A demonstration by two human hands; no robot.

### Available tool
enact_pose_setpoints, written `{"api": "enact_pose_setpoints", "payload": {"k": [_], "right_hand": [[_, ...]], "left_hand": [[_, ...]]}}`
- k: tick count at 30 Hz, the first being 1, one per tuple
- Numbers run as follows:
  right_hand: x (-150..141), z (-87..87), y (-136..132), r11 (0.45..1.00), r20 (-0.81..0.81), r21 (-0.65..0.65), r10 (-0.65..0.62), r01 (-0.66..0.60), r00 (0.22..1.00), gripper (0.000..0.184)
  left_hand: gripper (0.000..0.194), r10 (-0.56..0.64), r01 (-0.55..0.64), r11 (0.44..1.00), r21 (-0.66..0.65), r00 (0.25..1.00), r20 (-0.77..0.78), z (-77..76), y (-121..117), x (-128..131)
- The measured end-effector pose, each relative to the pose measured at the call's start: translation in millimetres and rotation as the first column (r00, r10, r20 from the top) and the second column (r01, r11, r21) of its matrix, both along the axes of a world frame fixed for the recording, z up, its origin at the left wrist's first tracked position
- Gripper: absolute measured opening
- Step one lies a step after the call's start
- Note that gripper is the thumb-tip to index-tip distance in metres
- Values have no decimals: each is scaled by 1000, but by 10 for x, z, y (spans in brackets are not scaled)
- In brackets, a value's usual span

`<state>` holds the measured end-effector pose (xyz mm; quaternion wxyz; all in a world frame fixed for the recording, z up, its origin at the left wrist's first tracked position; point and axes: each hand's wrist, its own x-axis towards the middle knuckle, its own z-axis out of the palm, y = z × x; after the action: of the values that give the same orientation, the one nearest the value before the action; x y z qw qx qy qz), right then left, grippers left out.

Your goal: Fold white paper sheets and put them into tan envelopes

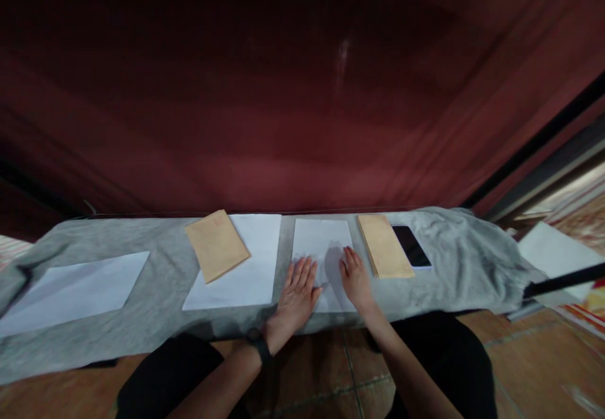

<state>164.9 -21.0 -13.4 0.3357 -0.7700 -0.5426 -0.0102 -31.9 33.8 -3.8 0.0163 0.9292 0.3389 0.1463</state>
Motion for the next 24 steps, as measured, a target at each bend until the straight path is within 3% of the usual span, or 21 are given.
{"api": "enact_pose_setpoints", "payload": {"k": [2,5,9,12,17,24], "right_hand": [[-151,-21,42,985,76,-92,151,-144,986,50],[-279,-46,94,958,148,-216,222,-187,964,50],[-240,-32,104,948,217,-275,225,-162,950,50],[-125,-35,80,952,225,-283,181,-114,957,50],[83,-98,25,964,221,-262,19,41,975,53],[180,-100,40,963,258,-269,41,31,965,53]], "left_hand": [[59,-37,37,999,-11,999,-7,12,-25,114],[57,-22,19,997,-73,998,-51,20,-6,182],[55,3,-7,989,-151,1000,-27,15,104,85],[54,88,-72,969,-237,994,58,16,257,6],[52,327,-227,871,-436,930,169,61,530,9],[56,469,-255,790,-558,837,281,125,723,76]]}}
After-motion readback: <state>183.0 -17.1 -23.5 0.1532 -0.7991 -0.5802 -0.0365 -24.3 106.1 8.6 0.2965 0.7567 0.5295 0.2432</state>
